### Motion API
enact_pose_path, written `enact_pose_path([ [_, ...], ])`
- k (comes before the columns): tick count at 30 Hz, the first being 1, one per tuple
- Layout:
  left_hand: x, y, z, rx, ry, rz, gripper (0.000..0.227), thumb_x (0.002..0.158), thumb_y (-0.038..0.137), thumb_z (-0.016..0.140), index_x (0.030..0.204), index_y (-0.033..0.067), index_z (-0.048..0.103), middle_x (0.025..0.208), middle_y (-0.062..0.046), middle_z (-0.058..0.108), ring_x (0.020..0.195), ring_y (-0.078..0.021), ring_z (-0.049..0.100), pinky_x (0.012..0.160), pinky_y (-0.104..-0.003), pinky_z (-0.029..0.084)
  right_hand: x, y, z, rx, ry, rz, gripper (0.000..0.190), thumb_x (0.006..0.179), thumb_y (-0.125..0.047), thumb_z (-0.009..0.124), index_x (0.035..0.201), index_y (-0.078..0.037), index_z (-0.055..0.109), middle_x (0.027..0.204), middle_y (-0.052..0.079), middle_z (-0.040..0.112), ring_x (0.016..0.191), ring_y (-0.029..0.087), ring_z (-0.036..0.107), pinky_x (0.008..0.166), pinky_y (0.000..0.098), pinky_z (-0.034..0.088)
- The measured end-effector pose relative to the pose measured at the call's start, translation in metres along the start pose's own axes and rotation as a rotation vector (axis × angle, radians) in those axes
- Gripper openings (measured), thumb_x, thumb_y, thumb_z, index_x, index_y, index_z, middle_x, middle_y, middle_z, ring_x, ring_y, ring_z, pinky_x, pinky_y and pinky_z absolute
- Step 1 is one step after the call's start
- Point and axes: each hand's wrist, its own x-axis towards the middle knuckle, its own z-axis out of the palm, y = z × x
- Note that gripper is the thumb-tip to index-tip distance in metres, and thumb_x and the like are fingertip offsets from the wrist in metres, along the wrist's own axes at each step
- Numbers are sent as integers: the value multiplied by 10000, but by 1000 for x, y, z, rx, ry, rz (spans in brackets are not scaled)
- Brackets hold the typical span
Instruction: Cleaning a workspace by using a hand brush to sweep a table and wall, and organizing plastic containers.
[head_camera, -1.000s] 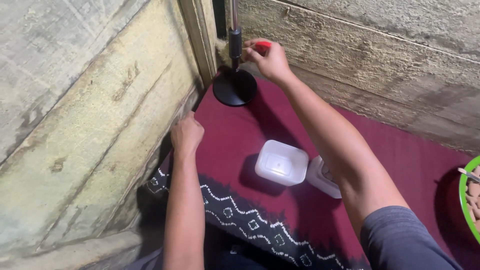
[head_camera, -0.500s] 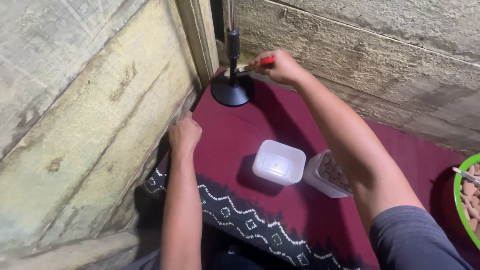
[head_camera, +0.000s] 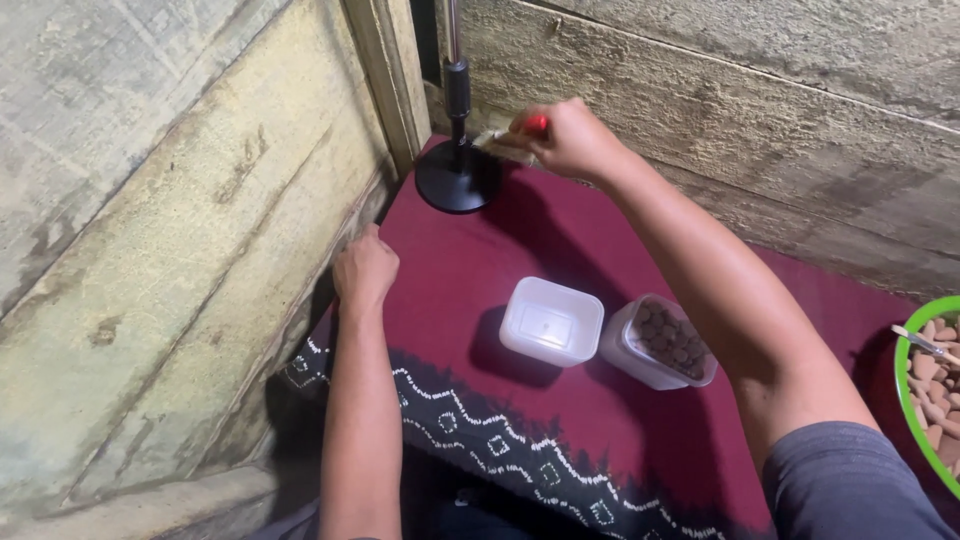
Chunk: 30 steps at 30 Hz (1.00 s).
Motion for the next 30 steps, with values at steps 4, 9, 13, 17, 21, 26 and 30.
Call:
enact_pose_path([
  [4,-2,6,-8,-1,-5,2,409,967,195,343,1217,68,639,1070,-304,721,1054,-534,687,958,-619,515,-15,-15,12,4,-46,-42,179,936,-261,738,999,-94,760,886,181,768,870,423,738,825,529,569],
  [9,2,-1,9,5,95,69,365,1010,130,369,1293,25,574,967,-272,723,882,-524,691,733,-623,524,-13,-6,-6,157,11,209,188,1015,-197,645,848,-135,707,733,-10,760,715,86,742,733,277,556],
  [13,-8,18,-9,115,-41,-40,745,1020,639,417,1446,37,518,1260,-233,678,1121,-461,664,869,-577,534,-14,6,12,199,84,328,216,924,-129,577,714,-142,629,659,-9,751,676,73,756,730,240,590],
  [17,-7,17,-7,89,-49,-47,738,1014,608,443,1457,20,500,1289,-236,663,1142,-478,645,890,-586,522,-11,30,28,103,294,314,172,860,-139,597,692,-156,561,611,-12,663,602,108,654,586,283,504],
  [21,-7,14,-3,81,-19,-30,700,1014,576,456,1418,10,529,1210,-256,688,1076,-488,662,850,-585,518,-11,19,21,262,172,498,209,884,-188,589,676,-179,607,623,-11,719,575,78,722,558,231,553],
  [26,-6,15,-3,85,-15,-20,690,1013,575,460,1387,1,539,1187,-255,696,1064,-491,667,844,-591,519,-8,41,47,880,32,564,218,951,-41,658,756,-9,566,644,204,673,518,233,680,500,279,596],
  [30,-8,16,-7,80,-49,-29,708,1020,590,454,1426,12,514,1197,-243,694,1072,-476,667,831,-578,530,-5,33,39,730,83,545,211,980,-86,688,797,-65,587,707,180,725,547,196,705,533,274,616],
])
